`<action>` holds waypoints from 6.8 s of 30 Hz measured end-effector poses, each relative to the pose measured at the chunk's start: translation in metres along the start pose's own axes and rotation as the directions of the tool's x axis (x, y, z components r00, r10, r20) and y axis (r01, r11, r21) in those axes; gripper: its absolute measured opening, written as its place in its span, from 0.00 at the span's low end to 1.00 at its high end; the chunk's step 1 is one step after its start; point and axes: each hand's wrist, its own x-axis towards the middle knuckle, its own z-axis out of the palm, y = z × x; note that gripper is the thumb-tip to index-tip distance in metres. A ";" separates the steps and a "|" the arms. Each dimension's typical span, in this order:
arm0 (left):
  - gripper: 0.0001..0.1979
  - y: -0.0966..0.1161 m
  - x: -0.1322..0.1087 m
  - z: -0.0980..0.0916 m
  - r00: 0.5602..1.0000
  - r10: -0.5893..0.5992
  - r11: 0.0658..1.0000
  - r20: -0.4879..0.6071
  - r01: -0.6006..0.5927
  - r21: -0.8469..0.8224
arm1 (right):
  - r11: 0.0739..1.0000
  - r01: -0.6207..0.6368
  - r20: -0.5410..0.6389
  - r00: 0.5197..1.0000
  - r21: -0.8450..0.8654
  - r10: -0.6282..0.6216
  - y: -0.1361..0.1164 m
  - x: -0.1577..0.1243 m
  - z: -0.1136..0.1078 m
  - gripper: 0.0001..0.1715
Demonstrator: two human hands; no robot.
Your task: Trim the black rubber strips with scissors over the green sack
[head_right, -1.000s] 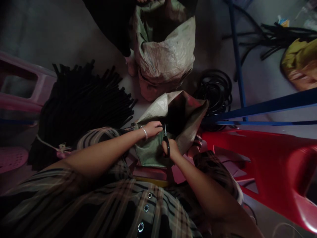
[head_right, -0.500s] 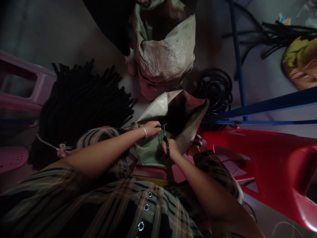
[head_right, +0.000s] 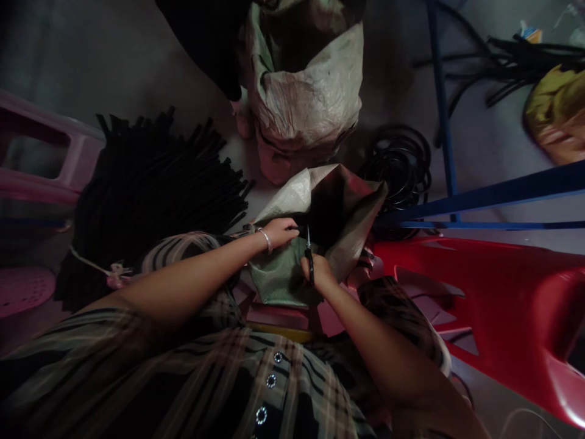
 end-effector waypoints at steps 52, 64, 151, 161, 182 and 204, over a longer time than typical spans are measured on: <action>0.14 -0.013 0.007 0.000 0.981 0.192 0.931 0.015 -0.187 0.314 | 0.998 0.069 -0.019 0.997 -0.001 -0.069 -0.017 -0.014 -0.004 0.13; 0.13 -0.003 0.002 -0.008 0.998 0.063 0.995 0.017 -0.064 0.074 | 0.995 0.098 -0.045 0.994 -0.004 -0.098 -0.010 -0.010 -0.002 0.11; 0.11 -0.005 0.000 -0.004 0.978 0.203 0.977 0.046 -0.205 0.059 | 0.982 0.175 0.056 0.984 -0.076 -0.171 -0.012 -0.006 -0.001 0.14; 0.11 -0.004 -0.003 -0.002 0.981 0.189 0.980 0.037 -0.191 0.064 | 0.991 0.128 0.034 0.991 -0.050 -0.126 -0.019 -0.013 0.000 0.17; 0.12 -0.012 -0.002 0.003 0.958 0.254 0.930 0.134 -0.280 0.239 | 0.995 0.090 0.041 0.995 -0.031 -0.089 -0.012 -0.010 0.003 0.15; 0.14 -0.004 0.001 -0.011 0.999 0.047 0.998 -0.018 -0.046 0.030 | 0.997 0.080 0.008 0.997 0.021 -0.080 -0.026 -0.008 -0.003 0.12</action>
